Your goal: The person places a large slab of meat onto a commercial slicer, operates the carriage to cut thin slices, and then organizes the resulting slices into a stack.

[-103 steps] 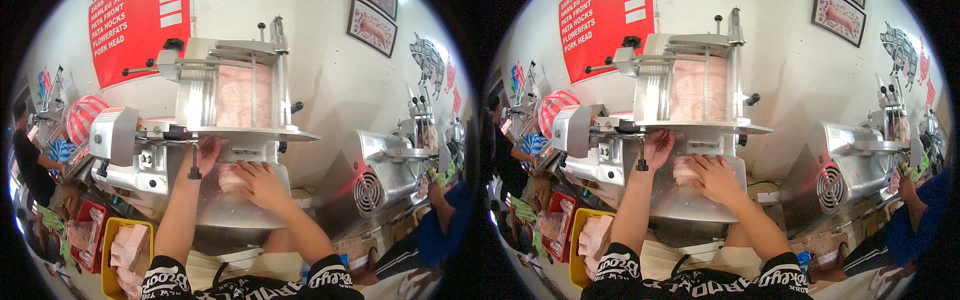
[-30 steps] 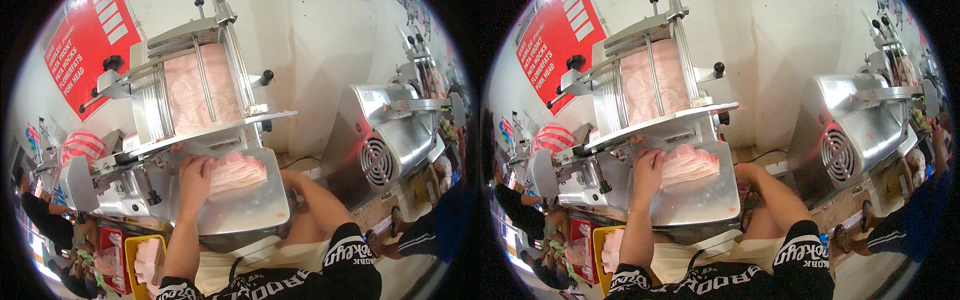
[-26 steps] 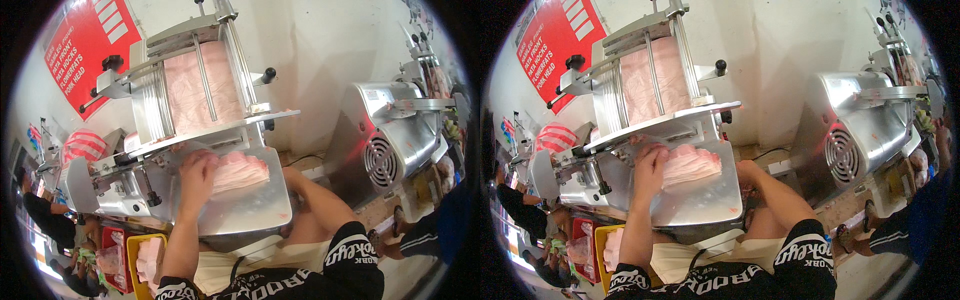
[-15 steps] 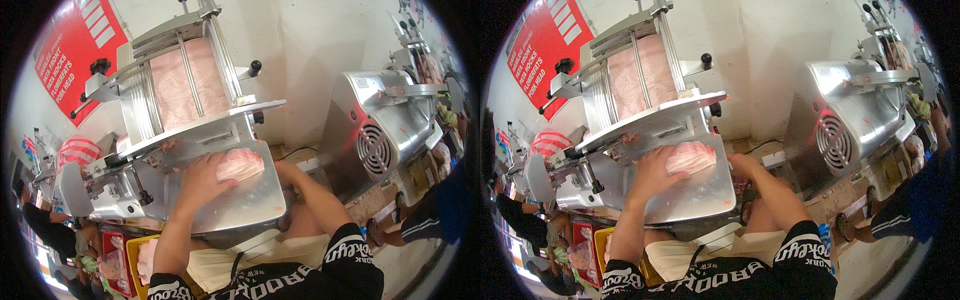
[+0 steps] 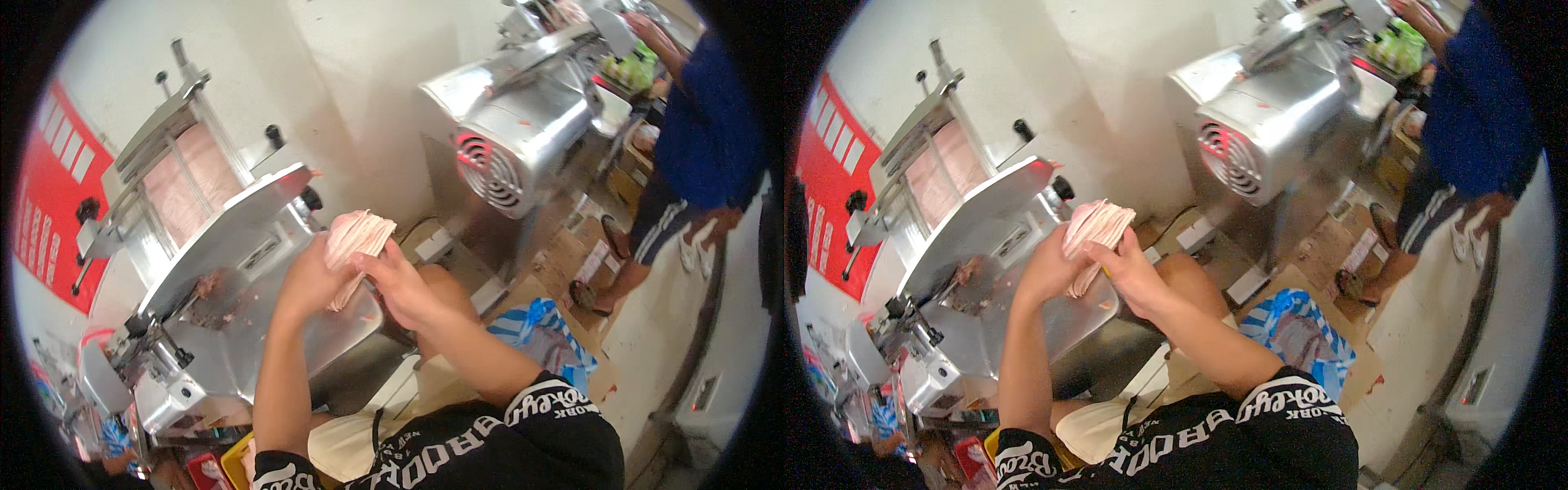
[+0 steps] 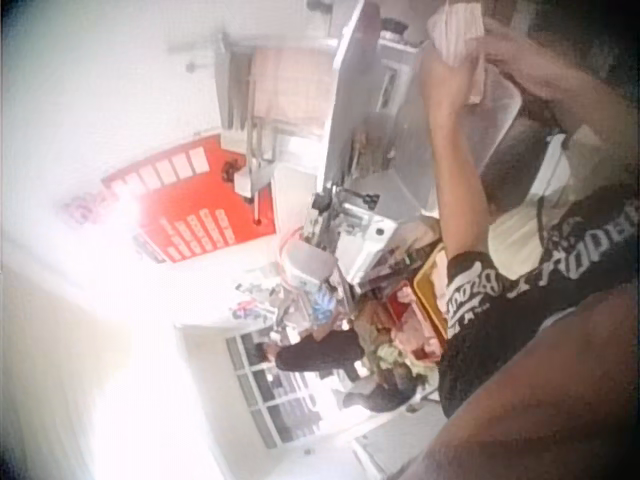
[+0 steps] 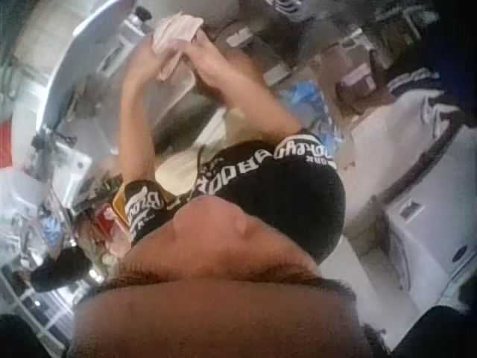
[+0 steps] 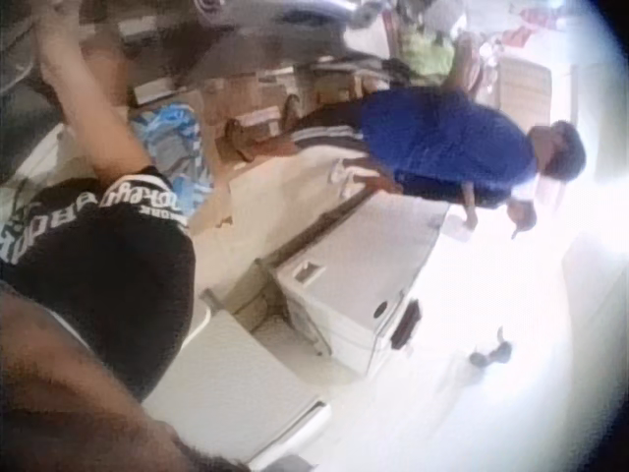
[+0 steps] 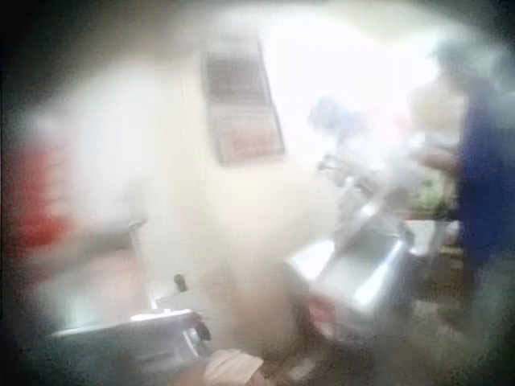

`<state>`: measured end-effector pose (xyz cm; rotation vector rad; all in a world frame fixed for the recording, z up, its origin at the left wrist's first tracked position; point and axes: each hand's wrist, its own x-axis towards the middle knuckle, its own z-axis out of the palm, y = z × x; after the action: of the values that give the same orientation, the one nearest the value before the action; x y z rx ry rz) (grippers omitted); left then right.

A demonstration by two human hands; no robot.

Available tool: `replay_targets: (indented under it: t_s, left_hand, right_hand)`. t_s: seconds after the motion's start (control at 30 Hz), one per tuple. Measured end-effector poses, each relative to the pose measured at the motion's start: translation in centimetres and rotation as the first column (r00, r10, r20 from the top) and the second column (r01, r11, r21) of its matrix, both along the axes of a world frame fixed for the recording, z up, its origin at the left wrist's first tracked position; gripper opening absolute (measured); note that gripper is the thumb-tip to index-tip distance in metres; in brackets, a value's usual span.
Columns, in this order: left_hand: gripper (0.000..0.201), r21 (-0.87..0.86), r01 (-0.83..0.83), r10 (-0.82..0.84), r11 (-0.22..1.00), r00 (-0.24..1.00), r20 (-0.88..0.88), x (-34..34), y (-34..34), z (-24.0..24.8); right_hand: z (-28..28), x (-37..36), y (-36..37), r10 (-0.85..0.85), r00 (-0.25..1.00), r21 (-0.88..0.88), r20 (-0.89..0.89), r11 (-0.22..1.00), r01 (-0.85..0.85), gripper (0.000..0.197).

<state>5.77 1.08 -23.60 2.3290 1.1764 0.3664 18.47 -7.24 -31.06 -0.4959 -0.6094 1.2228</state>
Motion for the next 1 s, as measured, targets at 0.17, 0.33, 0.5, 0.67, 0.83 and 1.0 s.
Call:
replay_targets:
  t_s: [0.17,0.33,0.5,0.67,0.83,1.0]
  left_hand:
    - [0.081,0.126,0.368,-0.389,0.921,0.882,0.267,3.8,-6.7,-1.5]
    - [0.089,-0.198,0.617,-0.275,0.762,0.585,0.763,6.9,-12.5,-3.5]
    - [0.081,-0.335,0.530,-0.324,0.779,0.798,0.508,12.1,-15.7,-16.3]
    - [0.030,-0.652,0.555,-0.085,0.517,0.791,0.606,17.0,-16.8,-23.8]
    - [0.029,-0.748,0.587,0.043,0.309,0.778,0.627,14.4,-15.8,-21.3]
    - [0.045,-0.777,0.616,-0.030,0.130,0.786,0.617,13.2,-16.4,-20.9]
  right_hand:
    - [0.9,1.6,-3.8,-0.330,0.940,-0.107,-0.081,0.941,0.322,0.078]
    - [-1.0,8.6,-13.4,-0.651,0.719,0.056,0.245,0.750,0.659,0.088]
    - [-0.4,14.1,-25.5,-0.396,0.562,0.048,0.726,0.844,0.534,0.102]
    - [-7.7,19.0,-30.5,0.379,0.619,-0.561,0.688,0.819,0.123,0.089]
    - [-23.6,17.8,-32.8,0.351,0.825,-0.813,0.443,0.545,0.205,0.077]
    - [-34.1,17.1,-33.3,-0.129,0.986,-0.951,0.104,0.277,0.136,0.070]
